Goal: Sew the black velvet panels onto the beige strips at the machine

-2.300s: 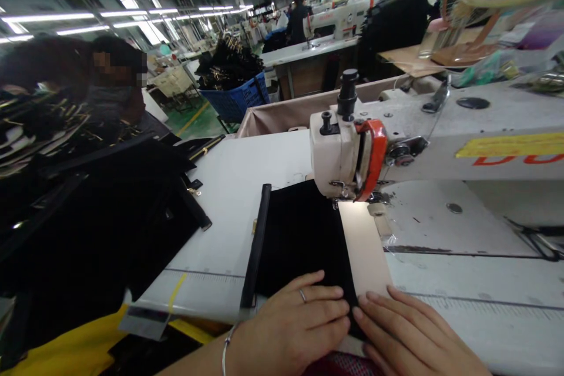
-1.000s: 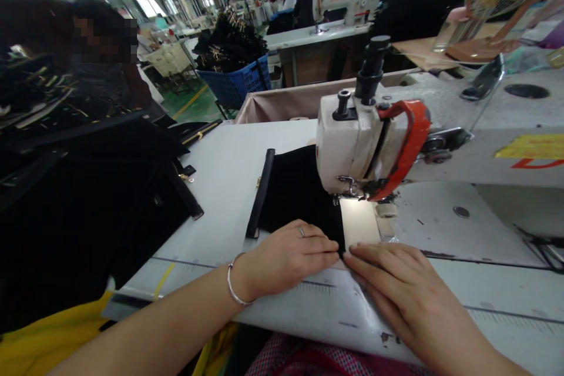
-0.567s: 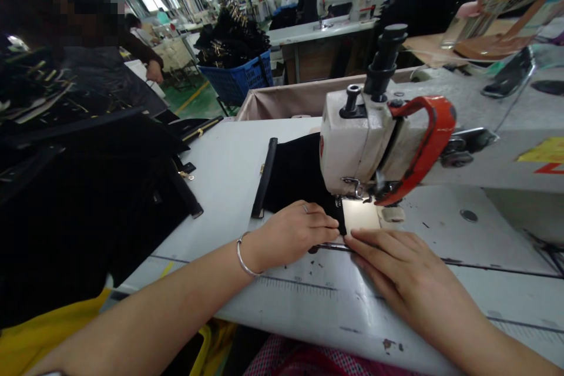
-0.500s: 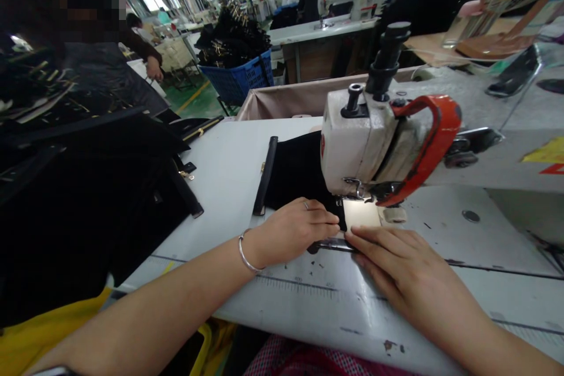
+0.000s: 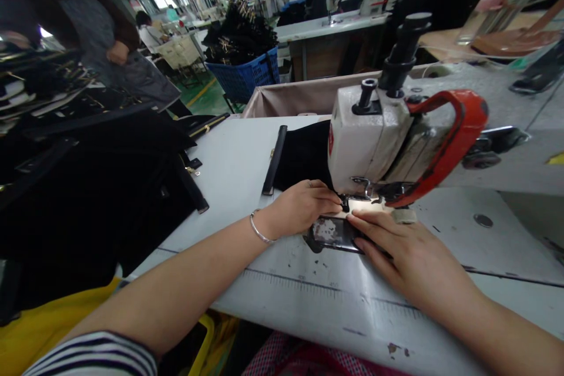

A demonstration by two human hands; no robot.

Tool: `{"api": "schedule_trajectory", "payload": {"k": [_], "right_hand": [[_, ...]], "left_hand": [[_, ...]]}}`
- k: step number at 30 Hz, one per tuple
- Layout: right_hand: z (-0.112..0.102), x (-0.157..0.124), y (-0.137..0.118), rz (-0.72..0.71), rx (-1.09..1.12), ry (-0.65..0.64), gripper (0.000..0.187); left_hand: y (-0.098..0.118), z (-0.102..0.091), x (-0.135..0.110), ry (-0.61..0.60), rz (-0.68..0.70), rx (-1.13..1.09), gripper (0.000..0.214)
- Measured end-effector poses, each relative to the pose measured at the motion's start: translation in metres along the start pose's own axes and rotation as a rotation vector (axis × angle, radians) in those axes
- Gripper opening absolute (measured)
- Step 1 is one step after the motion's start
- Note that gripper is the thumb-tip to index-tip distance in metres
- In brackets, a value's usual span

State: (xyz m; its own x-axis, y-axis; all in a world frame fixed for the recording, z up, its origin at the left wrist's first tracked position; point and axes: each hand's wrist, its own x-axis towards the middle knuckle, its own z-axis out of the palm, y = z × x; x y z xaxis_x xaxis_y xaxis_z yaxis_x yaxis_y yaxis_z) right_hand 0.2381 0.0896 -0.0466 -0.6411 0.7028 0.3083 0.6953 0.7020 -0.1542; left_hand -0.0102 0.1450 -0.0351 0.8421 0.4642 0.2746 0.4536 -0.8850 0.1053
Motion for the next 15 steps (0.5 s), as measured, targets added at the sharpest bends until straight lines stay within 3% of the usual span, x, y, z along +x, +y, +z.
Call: {"api": "schedule_trajectory", "payload": {"k": [15], "right_hand": [[0.011,0.004,0.006,0.062,-0.036,-0.031,0.044]], "left_hand": [[-0.011,0.004,0.007,0.127,-0.074,-0.016,0.025]]}}
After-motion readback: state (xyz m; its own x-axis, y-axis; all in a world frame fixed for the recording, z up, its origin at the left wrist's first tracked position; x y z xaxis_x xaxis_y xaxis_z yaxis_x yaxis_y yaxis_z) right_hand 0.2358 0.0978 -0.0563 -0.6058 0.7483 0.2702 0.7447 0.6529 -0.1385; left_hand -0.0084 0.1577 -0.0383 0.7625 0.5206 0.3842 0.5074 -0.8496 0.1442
